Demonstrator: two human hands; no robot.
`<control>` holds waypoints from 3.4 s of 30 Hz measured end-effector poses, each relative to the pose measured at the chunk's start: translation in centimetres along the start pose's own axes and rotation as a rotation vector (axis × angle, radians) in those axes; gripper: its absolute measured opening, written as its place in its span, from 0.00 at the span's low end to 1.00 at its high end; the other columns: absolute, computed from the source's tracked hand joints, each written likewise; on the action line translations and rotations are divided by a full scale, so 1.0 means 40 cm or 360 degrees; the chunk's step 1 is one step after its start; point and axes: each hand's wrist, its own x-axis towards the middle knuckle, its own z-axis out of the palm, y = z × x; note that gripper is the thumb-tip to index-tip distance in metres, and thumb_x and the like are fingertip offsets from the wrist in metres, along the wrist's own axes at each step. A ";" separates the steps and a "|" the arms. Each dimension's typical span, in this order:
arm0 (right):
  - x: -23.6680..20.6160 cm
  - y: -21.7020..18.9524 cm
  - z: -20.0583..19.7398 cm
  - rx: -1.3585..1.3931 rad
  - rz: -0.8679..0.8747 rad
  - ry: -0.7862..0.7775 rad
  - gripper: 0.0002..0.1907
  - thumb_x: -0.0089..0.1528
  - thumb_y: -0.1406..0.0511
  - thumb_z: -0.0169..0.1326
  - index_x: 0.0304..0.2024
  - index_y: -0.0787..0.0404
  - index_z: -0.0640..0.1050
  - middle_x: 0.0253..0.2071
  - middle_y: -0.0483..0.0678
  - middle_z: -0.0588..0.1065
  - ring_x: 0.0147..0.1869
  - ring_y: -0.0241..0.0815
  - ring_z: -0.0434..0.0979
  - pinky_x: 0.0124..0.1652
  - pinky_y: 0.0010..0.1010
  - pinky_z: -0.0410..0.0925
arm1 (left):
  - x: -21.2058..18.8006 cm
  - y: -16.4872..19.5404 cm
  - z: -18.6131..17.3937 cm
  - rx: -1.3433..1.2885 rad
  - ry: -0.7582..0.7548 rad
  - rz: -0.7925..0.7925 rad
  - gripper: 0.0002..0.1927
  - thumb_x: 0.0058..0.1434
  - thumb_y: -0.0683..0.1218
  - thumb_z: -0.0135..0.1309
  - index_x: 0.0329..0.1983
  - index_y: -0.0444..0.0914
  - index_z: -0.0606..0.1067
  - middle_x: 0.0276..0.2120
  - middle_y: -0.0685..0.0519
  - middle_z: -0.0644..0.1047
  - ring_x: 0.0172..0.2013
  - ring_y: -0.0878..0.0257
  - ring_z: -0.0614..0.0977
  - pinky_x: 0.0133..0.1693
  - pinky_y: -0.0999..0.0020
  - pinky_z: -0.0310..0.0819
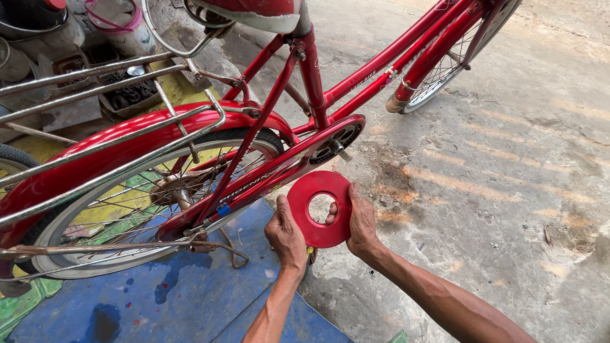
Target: The person removes the chain guard from a red bicycle using a screwdriver and wrench, then cleans the area with a cloth. They inspect a red plastic cover and reattach the chain guard, tightening the bolts with a wrench.
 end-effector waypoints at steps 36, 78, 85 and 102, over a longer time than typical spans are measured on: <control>0.011 -0.155 -0.016 -0.1225 0.0097 -0.0787 0.27 0.60 0.55 0.59 0.57 0.65 0.76 0.46 0.50 0.82 0.42 0.41 0.85 0.41 0.36 0.83 | -0.006 0.102 -0.039 0.0124 -0.0233 0.0031 0.18 0.65 0.55 0.55 0.38 0.36 0.82 0.20 0.54 0.82 0.20 0.69 0.81 0.26 0.69 0.76; 0.070 -0.064 -0.023 -0.0989 -0.0151 -0.0128 0.18 0.67 0.52 0.50 0.31 0.55 0.79 0.20 0.43 0.70 0.19 0.33 0.65 0.19 0.26 0.65 | 0.034 -0.056 -0.033 -0.0140 -0.0457 -0.0209 0.34 0.75 0.68 0.40 0.52 0.35 0.81 0.45 0.60 0.77 0.45 0.74 0.80 0.44 0.67 0.81; 0.079 0.007 -0.034 -0.0831 -0.0098 0.0131 0.23 0.67 0.48 0.50 0.27 0.57 0.74 0.20 0.44 0.69 0.18 0.34 0.64 0.17 0.27 0.63 | -0.026 0.025 -0.006 -0.0227 -0.0234 -0.0415 0.31 0.70 0.62 0.41 0.58 0.34 0.78 0.36 0.43 0.82 0.30 0.61 0.81 0.35 0.60 0.83; 0.096 -0.007 -0.059 -0.1084 -0.0225 0.0029 0.40 0.68 0.36 0.36 0.11 0.54 0.60 0.11 0.40 0.56 0.14 0.34 0.48 0.13 0.33 0.44 | 0.021 0.006 -0.023 0.0073 -0.0484 -0.0148 0.32 0.72 0.60 0.48 0.16 0.34 0.72 0.13 0.59 0.62 0.19 0.70 0.59 0.21 0.67 0.55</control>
